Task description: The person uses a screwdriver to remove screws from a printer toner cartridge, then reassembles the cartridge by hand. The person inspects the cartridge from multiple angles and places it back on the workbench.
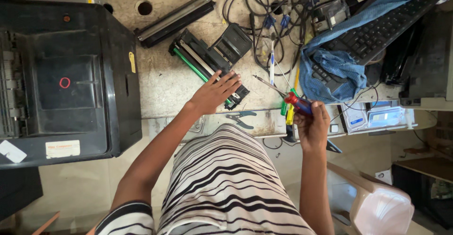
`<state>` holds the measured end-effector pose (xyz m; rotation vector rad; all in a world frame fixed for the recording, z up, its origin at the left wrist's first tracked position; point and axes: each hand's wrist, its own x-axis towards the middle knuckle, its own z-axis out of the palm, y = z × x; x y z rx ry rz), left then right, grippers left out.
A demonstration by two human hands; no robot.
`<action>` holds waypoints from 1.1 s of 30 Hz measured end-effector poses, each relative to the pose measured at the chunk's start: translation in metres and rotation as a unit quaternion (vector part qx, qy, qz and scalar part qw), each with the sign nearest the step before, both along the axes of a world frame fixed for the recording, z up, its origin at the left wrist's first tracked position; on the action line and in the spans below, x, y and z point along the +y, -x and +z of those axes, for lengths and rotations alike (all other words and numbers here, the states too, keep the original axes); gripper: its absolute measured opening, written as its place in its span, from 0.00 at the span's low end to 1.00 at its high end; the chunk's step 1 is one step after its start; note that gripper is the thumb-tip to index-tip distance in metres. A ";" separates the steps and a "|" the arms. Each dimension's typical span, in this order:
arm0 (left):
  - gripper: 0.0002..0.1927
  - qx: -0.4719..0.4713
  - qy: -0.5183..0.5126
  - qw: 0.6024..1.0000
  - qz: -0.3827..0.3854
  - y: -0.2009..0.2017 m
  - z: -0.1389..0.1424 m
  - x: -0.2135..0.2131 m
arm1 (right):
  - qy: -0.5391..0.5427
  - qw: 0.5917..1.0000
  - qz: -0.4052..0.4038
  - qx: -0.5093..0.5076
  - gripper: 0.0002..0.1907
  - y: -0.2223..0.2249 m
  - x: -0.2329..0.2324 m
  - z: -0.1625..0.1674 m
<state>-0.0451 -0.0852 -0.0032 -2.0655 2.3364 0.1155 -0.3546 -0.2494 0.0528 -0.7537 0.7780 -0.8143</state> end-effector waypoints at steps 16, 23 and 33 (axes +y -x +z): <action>0.38 0.059 0.088 0.994 -0.032 0.004 -0.025 -0.032 | 0.017 0.999 -0.039 -0.003 0.09 0.010 0.006 0.006; 0.29 -0.001 0.163 0.986 -0.015 0.016 -0.037 -0.038 | 0.014 0.999 -0.040 -0.010 0.09 0.012 0.006 0.006; 0.29 -0.022 0.160 0.986 0.040 0.023 -0.025 -0.067 | 0.008 0.998 -0.057 -0.026 0.11 0.031 0.012 0.002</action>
